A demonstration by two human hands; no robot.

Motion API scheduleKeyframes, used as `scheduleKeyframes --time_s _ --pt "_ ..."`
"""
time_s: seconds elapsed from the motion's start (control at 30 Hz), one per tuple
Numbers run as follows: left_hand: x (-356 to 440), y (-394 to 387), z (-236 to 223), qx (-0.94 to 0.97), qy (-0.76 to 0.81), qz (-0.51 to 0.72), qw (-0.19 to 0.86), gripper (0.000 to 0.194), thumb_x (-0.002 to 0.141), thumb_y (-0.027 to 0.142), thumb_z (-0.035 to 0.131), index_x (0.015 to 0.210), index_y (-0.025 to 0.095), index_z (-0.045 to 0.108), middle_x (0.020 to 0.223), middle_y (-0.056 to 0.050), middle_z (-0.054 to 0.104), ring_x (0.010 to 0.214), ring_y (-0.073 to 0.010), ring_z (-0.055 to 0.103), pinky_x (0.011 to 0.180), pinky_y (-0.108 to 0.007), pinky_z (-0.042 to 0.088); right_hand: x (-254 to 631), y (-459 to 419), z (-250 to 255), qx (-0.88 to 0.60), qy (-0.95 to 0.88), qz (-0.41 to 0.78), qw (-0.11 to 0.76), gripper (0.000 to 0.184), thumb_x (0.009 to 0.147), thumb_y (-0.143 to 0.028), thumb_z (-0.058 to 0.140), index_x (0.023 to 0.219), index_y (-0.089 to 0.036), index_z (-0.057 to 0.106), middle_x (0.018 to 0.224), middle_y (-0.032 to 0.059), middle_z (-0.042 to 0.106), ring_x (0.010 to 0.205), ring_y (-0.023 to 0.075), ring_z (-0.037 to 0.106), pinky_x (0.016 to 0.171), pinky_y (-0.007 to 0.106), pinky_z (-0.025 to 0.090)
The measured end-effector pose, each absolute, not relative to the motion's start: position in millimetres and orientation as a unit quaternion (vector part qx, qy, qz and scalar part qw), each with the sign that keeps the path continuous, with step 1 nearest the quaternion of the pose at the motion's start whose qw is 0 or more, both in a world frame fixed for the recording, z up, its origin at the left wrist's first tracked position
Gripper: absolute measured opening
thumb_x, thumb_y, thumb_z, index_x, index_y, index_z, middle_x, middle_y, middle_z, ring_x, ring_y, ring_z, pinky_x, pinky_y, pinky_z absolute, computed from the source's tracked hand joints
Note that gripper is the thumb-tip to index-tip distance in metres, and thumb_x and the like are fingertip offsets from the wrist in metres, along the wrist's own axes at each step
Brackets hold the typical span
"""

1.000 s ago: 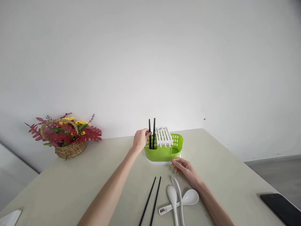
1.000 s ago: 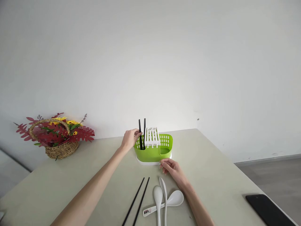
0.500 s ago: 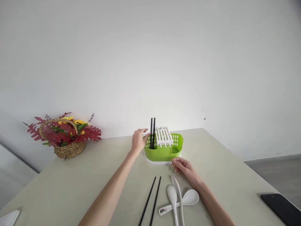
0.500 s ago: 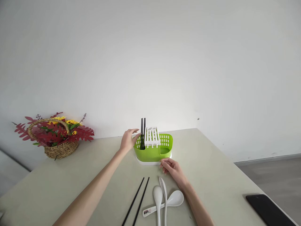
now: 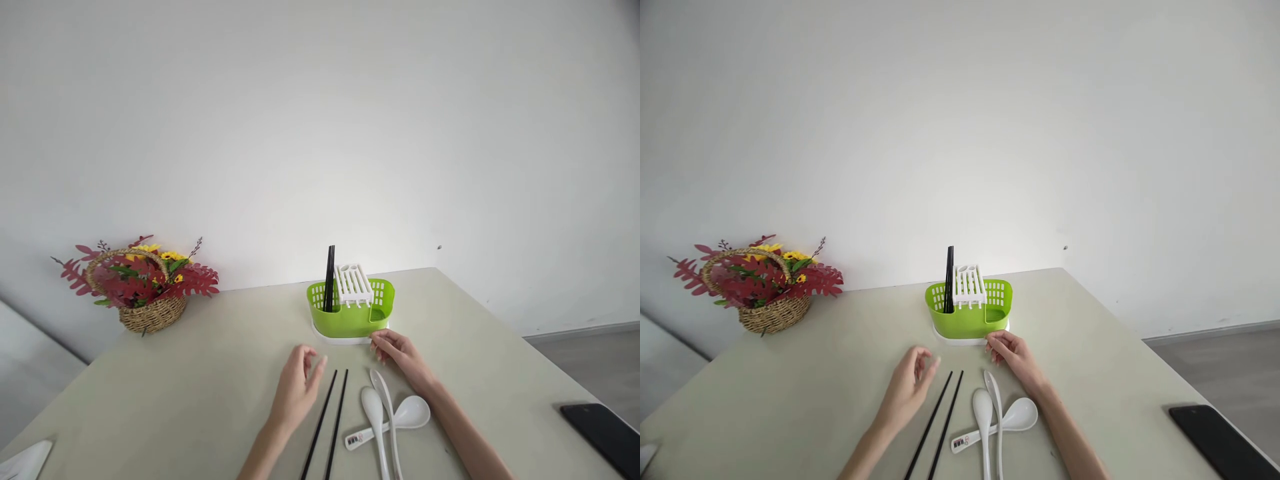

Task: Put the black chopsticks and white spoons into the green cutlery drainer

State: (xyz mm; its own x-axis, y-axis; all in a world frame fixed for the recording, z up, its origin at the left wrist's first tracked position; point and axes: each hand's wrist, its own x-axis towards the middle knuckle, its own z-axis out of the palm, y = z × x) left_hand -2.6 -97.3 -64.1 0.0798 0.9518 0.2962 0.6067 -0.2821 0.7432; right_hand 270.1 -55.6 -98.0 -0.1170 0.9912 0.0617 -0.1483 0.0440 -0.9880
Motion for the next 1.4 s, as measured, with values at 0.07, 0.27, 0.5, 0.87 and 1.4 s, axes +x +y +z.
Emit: scheduleKeyframes --time_s 0.07,0.27,0.5,0.87,1.4 --pt "4 -124 -78 0.707 0.561 0.368 0.224 0.027 0.097 0.049 0.059 0.105 0.024 0.058 0.09 -0.004 0.061 0.081 -0.0212 0.061 0.079 -0.035 0.051 270 -56 -98 -0.422 -0.503 0.55 0.516 0.05 0.082 -0.067 0.076 0.094 -0.019 0.074 0.084 0.004 0.071 0.069 0.0156 0.058 0.067 0.029 0.048" --pt "18 -162 -96 0.741 0.546 0.344 0.185 0.029 0.099 0.038 0.055 0.123 0.023 0.053 0.116 -0.013 0.061 0.109 -0.0281 0.06 0.096 -0.047 0.052 269 -59 -96 -0.425 -0.506 0.545 0.516 0.05 0.081 -0.067 0.077 0.092 -0.019 0.074 0.084 0.0044 0.071 0.067 0.0154 0.057 0.066 0.03 0.048" --pt "19 -159 -101 0.772 0.536 0.311 0.144 0.023 0.096 0.028 0.057 0.118 0.022 0.057 0.108 -0.012 0.064 0.101 -0.0291 0.061 0.091 -0.048 0.051 269 -58 -100 -0.427 -0.511 0.543 0.511 0.05 0.082 -0.067 0.076 0.094 -0.019 0.074 0.083 0.0044 0.071 0.067 0.0154 0.057 0.065 0.03 0.048" --pt "2 -138 -84 0.771 0.556 0.261 0.167 0.012 0.094 0.015 0.056 0.101 0.023 0.062 0.102 -0.007 0.069 0.1 -0.0275 0.064 0.088 -0.042 0.051 269 -60 -97 -0.442 -0.529 0.534 0.49 0.053 0.08 -0.071 0.075 0.093 -0.019 0.075 0.084 0.0058 0.073 0.067 0.016 0.058 0.065 0.031 0.05" --pt "-38 -116 -48 0.735 0.563 0.275 0.258 0.021 0.1 0.038 0.05 0.093 0.025 0.064 0.088 -0.002 0.071 0.078 -0.0203 0.066 0.077 -0.032 0.049 268 -57 -100 -0.438 -0.532 0.54 0.483 0.052 0.081 -0.07 0.074 0.093 -0.02 0.074 0.084 0.0049 0.072 0.067 0.016 0.058 0.064 0.03 0.049"
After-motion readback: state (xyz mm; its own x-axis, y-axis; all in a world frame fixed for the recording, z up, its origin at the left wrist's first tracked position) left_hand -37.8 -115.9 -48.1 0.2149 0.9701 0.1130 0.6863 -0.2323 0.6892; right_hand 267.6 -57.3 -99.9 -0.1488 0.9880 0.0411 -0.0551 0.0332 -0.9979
